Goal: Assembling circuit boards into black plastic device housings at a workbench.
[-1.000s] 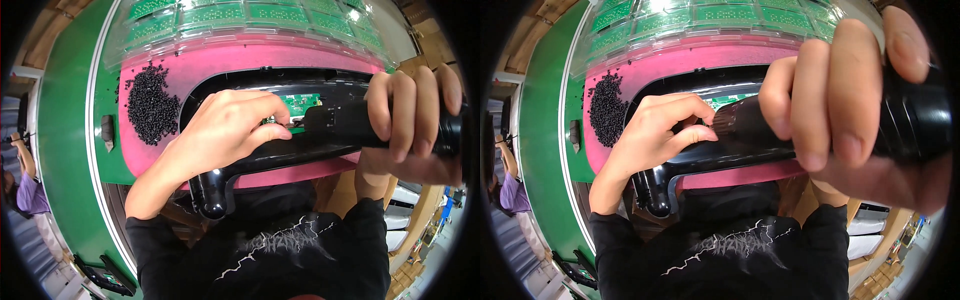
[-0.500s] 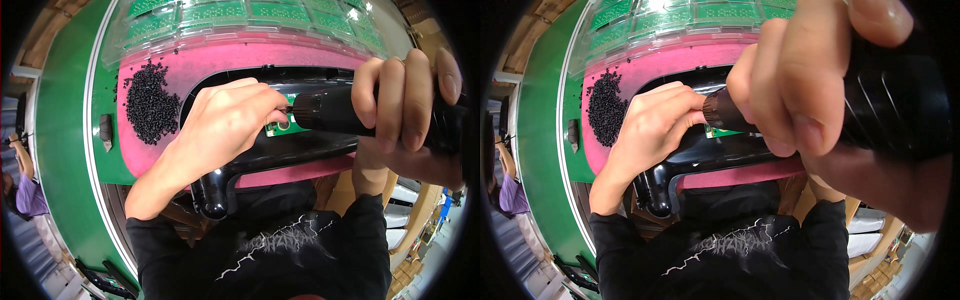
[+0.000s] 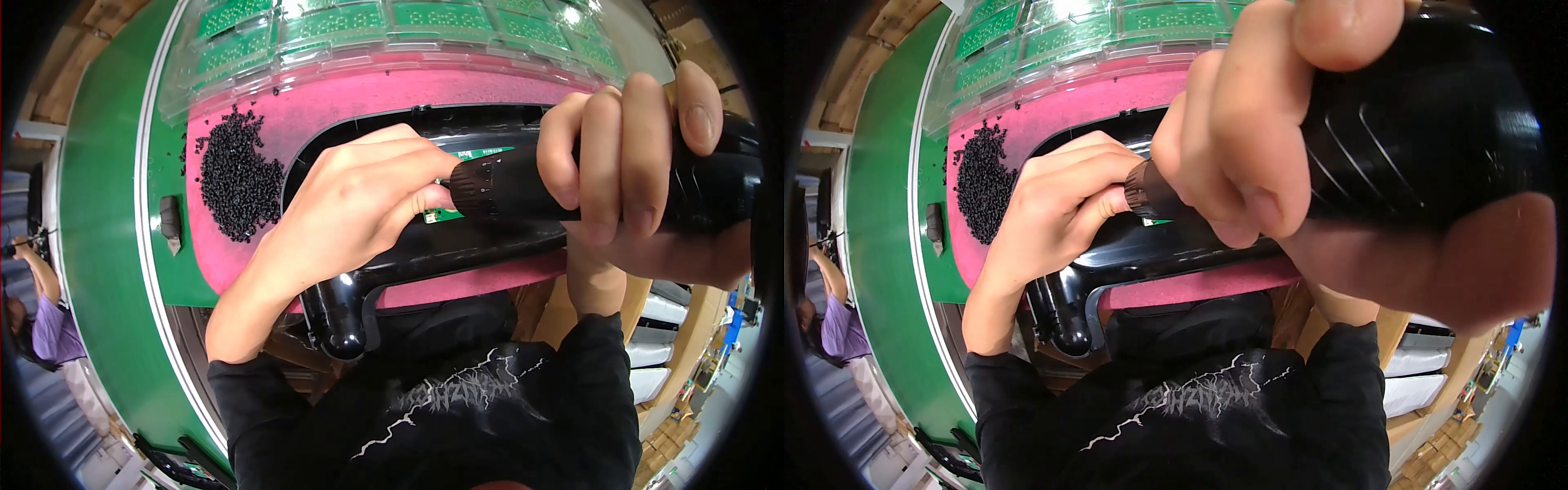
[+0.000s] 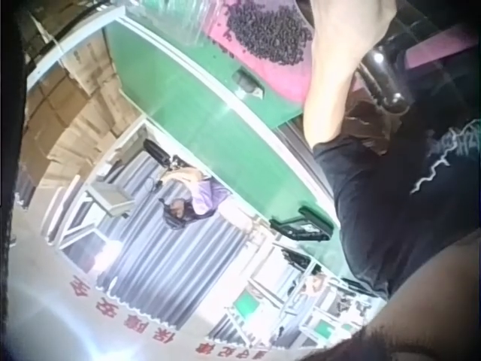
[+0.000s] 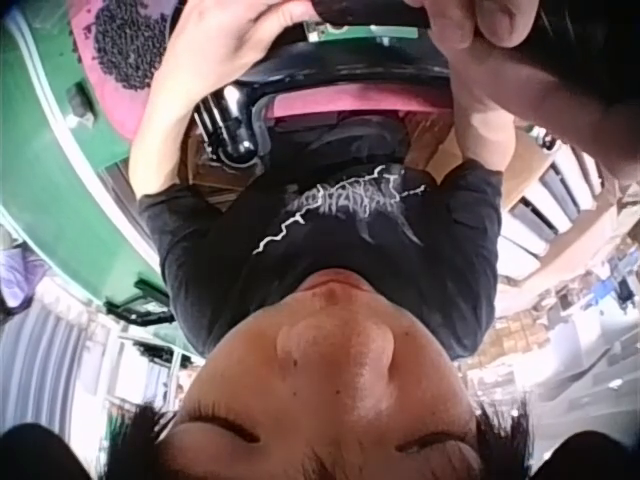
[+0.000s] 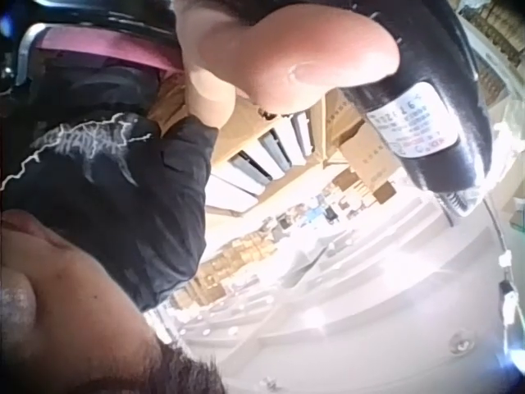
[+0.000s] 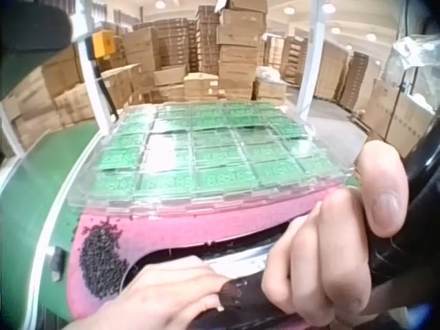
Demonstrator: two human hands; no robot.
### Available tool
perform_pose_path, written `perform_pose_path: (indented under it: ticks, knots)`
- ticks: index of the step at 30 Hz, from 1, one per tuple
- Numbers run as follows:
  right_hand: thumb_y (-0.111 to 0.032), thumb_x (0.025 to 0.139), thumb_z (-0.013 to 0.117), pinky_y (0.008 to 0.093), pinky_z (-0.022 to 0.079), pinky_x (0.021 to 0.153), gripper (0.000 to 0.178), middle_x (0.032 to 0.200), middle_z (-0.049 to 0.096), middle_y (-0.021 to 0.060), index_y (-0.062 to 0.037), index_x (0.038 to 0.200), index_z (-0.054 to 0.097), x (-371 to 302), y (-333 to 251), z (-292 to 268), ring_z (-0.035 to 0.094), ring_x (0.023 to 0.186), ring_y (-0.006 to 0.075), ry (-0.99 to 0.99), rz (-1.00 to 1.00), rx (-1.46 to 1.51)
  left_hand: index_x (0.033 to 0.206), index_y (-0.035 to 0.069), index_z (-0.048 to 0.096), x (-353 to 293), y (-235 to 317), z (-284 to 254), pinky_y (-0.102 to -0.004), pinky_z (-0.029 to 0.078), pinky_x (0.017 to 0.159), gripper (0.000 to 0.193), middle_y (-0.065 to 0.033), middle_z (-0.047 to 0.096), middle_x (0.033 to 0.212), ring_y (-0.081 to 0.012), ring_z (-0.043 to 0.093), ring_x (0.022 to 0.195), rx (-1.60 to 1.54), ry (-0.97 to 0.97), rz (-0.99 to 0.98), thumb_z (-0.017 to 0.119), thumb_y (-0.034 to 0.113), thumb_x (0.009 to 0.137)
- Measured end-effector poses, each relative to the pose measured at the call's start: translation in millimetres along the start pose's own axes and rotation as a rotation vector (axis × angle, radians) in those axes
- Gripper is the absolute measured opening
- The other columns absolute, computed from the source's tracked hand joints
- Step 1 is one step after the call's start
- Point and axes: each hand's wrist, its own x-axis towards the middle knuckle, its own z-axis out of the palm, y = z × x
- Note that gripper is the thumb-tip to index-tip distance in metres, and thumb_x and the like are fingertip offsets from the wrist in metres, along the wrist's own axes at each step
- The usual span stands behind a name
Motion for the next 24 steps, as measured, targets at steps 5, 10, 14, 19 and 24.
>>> perform_pose_path:
  ticks: [5,10,14,19,24]
  knots:
    - [-0.058,0.083,0.068,0.0245,0.047,0.058,0.061,0.076,0.059,-0.0049,-0.0115,0.118,0.047,-1,5,-2,0.06,0.061,0.0076,-0.038,-0.008,0.033,0.095,-0.002,0.066,0,-1,-4,-0.0357,0.053,0.071,0.021,-0.0112,0.067,0.083,-0.029,0.065,0.079,-0.015,0.066,0.041,0.074,0.005,0.077]
    - [-0.057,0.085,0.066,0.0249,0.046,0.059,0.059,0.076,0.058,-0.0044,-0.0115,0.118,0.047,-5,7,1,0.059,0.061,0.0079,-0.001,-0.023,0.046,0.093,-0.002,0.064,5,0,-2,-0.0363,0.052,0.07,0.017,-0.0113,0.065,0.082,-0.0289,0.064,0.077,0.039,0.058,0.098,0.072,0.006,0.081]
    - [-0.057,0.085,0.064,0.0252,0.046,0.061,0.058,0.077,0.056,-0.0038,-0.0114,0.117,0.047,-5,14,7,0.056,0.059,0.008,0.05,-0.047,0.094,0.093,-0.002,0.06,-1,3,-1,-0.0343,0.052,0.069,0.011,-0.0126,0.062,0.082,-0.0279,0.063,0.074,0.134,0.089,0.042,0.067,0.003,0.086]
    - [-0.066,0.087,0.056,0.026,0.041,0.056,0.064,0.074,0.054,-0.0023,-0.0092,0.117,0.049,-4,5,8,0.05,0.054,0.008,0.136,0.087,-0.112,0.092,-0.001,0.059,3,1,-5,-0.036,0.049,0.062,0.007,-0.0135,0.057,0.079,-0.0306,0.06,0.069,0.079,0.361,-0.025,0.064,-0.002,0.089]
    - [-0.069,0.087,0.056,0.0264,0.04,0.055,0.067,0.069,0.052,-0.0018,-0.0087,0.115,0.05,-11,25,11,0.048,0.051,0.009,0.19,0.07,-0.185,0.089,0.0,0.058,2,6,0,-0.0394,0.049,0.063,0.009,-0.0142,0.056,0.077,-0.033,0.059,0.069,0.129,0.304,-0.161,0.064,0.006,0.092]
